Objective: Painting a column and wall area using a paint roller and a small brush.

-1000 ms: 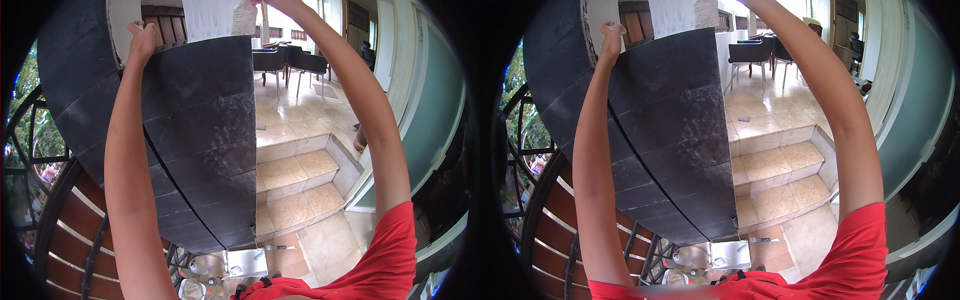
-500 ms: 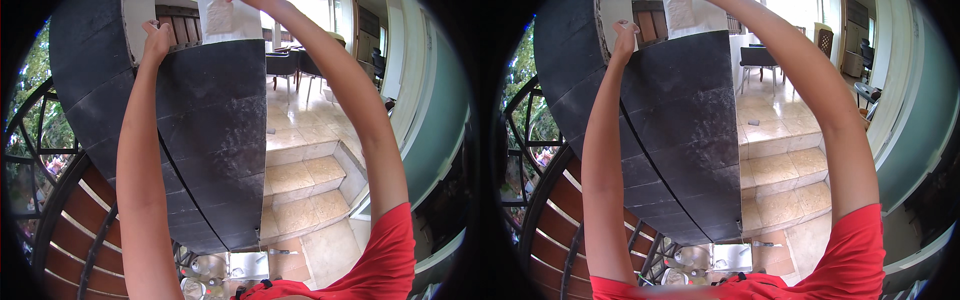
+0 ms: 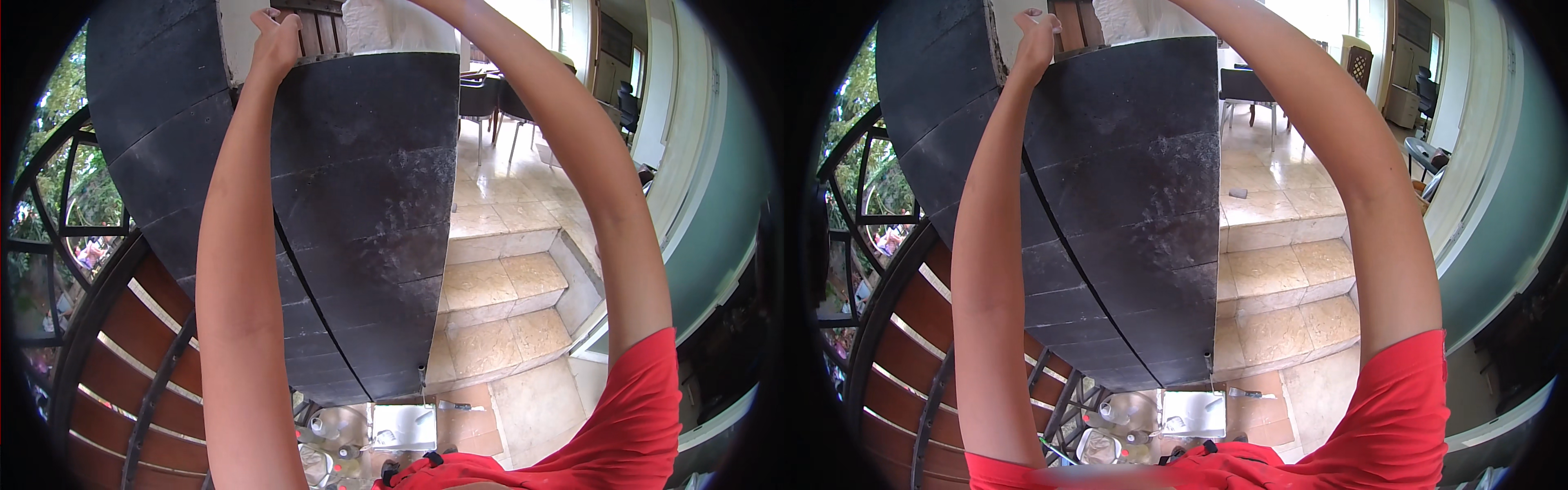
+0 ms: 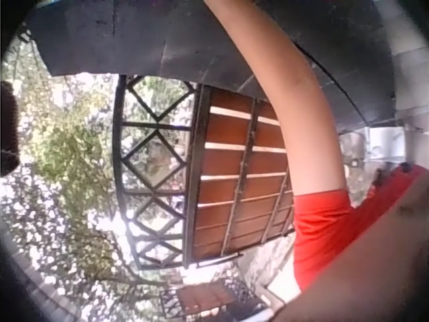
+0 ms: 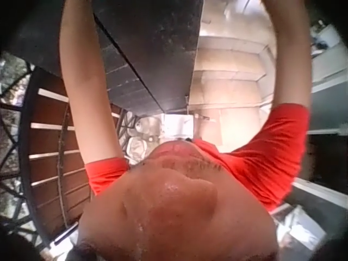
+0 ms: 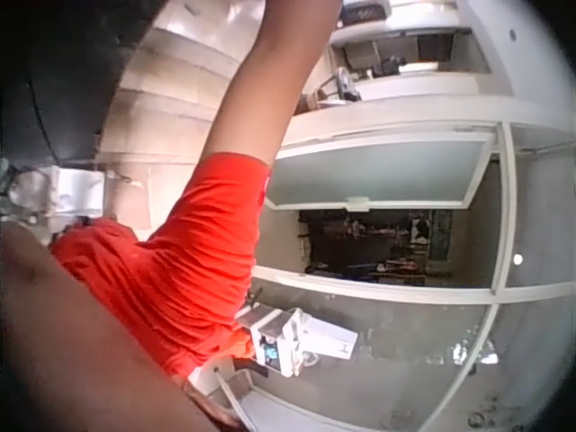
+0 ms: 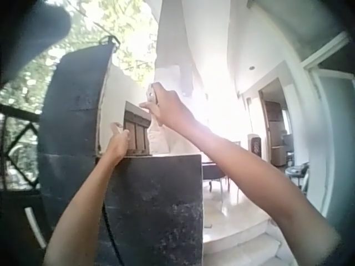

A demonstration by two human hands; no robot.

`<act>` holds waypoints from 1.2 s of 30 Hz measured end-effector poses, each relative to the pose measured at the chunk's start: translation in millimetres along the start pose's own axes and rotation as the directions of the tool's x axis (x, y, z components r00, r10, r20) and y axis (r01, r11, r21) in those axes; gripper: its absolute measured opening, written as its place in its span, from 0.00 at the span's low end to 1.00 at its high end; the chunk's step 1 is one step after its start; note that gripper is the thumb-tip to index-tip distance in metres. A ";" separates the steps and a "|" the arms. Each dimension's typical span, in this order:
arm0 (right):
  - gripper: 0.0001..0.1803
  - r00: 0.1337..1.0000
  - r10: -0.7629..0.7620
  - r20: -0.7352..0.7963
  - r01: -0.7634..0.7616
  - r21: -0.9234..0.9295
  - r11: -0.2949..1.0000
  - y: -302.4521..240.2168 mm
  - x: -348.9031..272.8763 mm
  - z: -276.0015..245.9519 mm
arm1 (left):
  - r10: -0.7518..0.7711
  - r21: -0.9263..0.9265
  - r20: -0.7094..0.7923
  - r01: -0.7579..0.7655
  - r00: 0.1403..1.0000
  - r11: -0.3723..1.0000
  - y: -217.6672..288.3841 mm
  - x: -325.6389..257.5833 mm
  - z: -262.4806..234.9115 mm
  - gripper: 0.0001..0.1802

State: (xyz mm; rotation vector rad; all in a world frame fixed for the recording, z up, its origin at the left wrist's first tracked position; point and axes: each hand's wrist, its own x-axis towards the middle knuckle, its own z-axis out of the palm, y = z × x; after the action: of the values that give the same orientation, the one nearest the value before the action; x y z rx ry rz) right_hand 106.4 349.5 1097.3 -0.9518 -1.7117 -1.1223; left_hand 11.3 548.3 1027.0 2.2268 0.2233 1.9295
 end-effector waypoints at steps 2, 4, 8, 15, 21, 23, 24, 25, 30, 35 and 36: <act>0.17 0.984 -0.157 -0.086 0.152 -0.064 0.986 -5.7 4.1 0.9 | -0.068 -0.030 0.005 0.068 0.998 0.997 6.0 -1.0 -1.9 0.32; 0.17 0.996 0.033 -0.077 -0.029 0.060 0.998 -12.9 11.1 -12.8 | -0.131 -0.063 0.010 0.132 0.991 0.989 11.5 -3.1 -2.4 0.32; 0.17 0.992 0.003 -0.126 0.005 0.059 0.998 -2.9 15.8 -17.5 | -0.160 -0.070 0.017 0.161 0.987 0.984 18.0 -4.3 -3.2 0.32; 0.17 0.987 0.145 0.069 -0.153 0.139 0.978 -18.1 -2.3 -15.4 | -0.151 -0.071 0.011 0.152 0.988 0.986 21.1 -8.0 -5.3 0.26; 0.16 0.989 0.121 0.088 -0.130 0.094 0.987 -15.7 -5.6 -15.4 | -0.154 -0.074 0.014 0.154 0.988 0.985 26.7 -8.5 -6.5 0.28; 0.16 0.985 0.143 0.094 -0.151 0.084 0.985 -10.2 -9.7 -12.1 | -0.159 -0.071 0.026 0.160 0.987 0.985 23.1 -8.3 -3.0 0.28; 0.17 0.987 0.141 0.080 -0.149 0.104 0.983 -6.4 -11.4 -9.9 | -0.160 -0.070 0.034 0.162 0.986 0.984 21.4 -8.0 -1.0 0.28; 0.17 0.988 0.138 0.064 -0.145 0.123 0.982 -6.0 -11.9 -8.8 | -0.161 -0.069 0.035 0.163 0.986 0.984 18.7 -6.9 -1.0 0.28; 0.18 0.990 0.126 0.068 -0.131 0.090 0.987 -1.1 -7.2 -6.6 | -0.102 -0.058 -0.003 0.102 0.995 0.993 8.5 -1.9 -2.5 0.32; 0.18 0.998 0.051 -0.025 -0.049 0.076 0.996 2.5 9.4 -17.6 | -0.048 0.018 0.043 0.048 0.998 0.999 14.6 -6.3 -3.0 0.22; 0.19 0.963 0.271 0.001 -0.267 0.162 0.950 -10.0 16.9 -31.7 | -0.050 0.032 0.041 0.048 0.998 0.998 15.8 -6.9 -3.9 0.21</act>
State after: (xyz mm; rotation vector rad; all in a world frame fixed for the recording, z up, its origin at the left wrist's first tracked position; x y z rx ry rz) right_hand 99.2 318.9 1117.5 -1.0316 -1.5730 -0.8006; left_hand 6.3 531.5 1024.6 2.2567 0.3011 1.8657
